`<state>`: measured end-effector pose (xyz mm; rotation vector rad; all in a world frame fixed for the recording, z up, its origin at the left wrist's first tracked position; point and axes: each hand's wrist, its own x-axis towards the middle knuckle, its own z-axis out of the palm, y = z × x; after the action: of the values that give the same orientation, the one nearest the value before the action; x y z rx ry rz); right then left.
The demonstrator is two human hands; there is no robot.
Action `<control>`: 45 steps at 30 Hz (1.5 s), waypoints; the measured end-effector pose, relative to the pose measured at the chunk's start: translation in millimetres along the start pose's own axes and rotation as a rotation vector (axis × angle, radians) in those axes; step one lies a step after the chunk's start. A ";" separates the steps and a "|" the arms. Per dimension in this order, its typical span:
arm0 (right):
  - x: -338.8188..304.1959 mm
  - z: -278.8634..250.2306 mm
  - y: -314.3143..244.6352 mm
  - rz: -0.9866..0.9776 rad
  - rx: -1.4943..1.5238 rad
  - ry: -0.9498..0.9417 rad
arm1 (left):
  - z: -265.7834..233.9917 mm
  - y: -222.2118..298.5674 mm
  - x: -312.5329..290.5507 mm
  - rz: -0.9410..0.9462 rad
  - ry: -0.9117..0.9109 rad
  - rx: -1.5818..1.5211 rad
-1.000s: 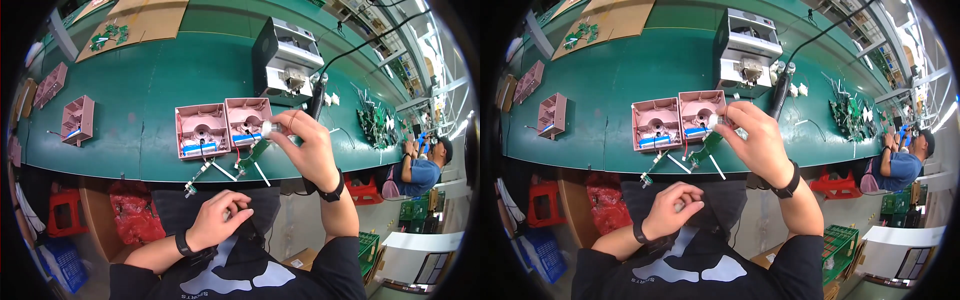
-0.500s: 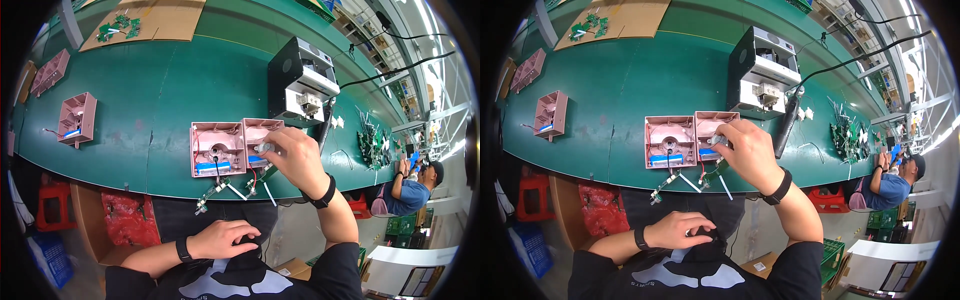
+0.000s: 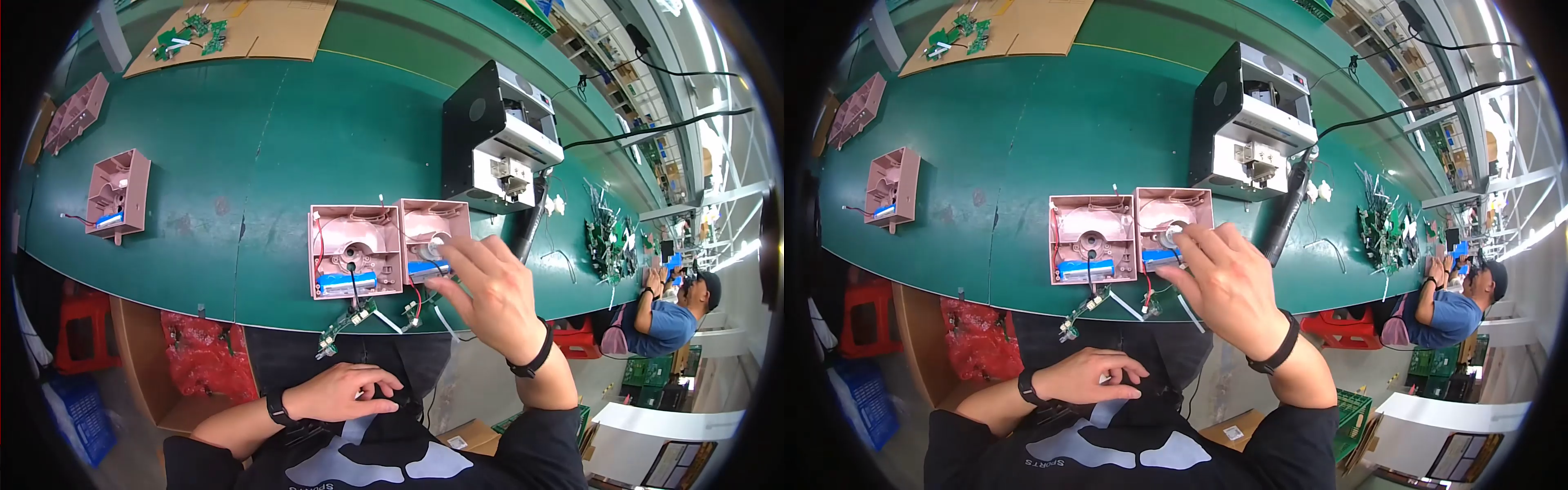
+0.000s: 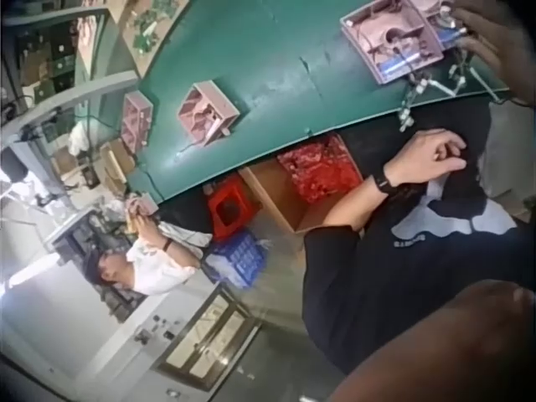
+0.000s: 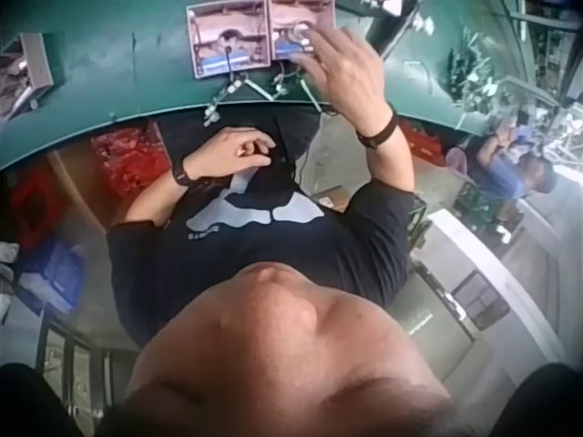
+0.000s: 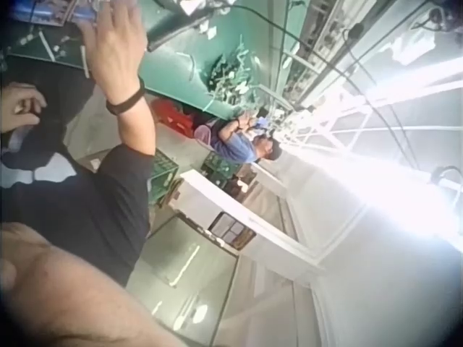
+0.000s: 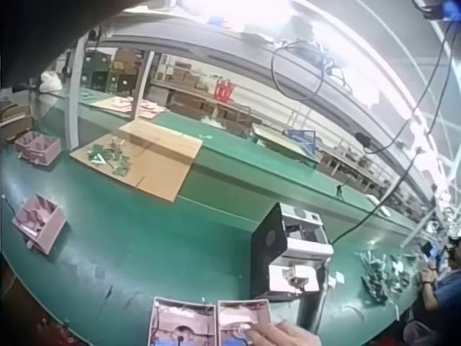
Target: The person picks up a circuit board and places it into a pink plastic housing, then fits a motor into the same housing. They use a power screwdriver to drive screws into the motor and circuit board to secure them.
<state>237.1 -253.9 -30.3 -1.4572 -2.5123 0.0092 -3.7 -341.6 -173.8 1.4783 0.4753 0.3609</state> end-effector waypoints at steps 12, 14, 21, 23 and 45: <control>-48.4 -21.5 -30.8 -0.105 0.436 0.244 | -5.5 68.3 -0.9 -0.084 0.219 -1.185; -62.9 -8.8 -48.1 -0.114 0.538 0.186 | -4.7 65.0 6.0 -0.073 0.272 -1.333; -90.7 36.6 -79.8 -0.060 0.580 0.174 | 19.2 67.9 8.0 -0.305 0.499 -1.287; -96.9 50.7 -80.4 -0.023 0.521 0.253 | 26.0 67.4 6.8 -0.286 0.440 -1.291; -93.0 42.9 -74.3 -0.365 0.274 0.325 | 9.5 67.6 -24.1 -0.050 0.400 -0.170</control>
<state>209.0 -366.2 -81.5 -0.8118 -2.3548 0.0471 -15.6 -357.5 -104.2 1.2280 0.7791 0.6467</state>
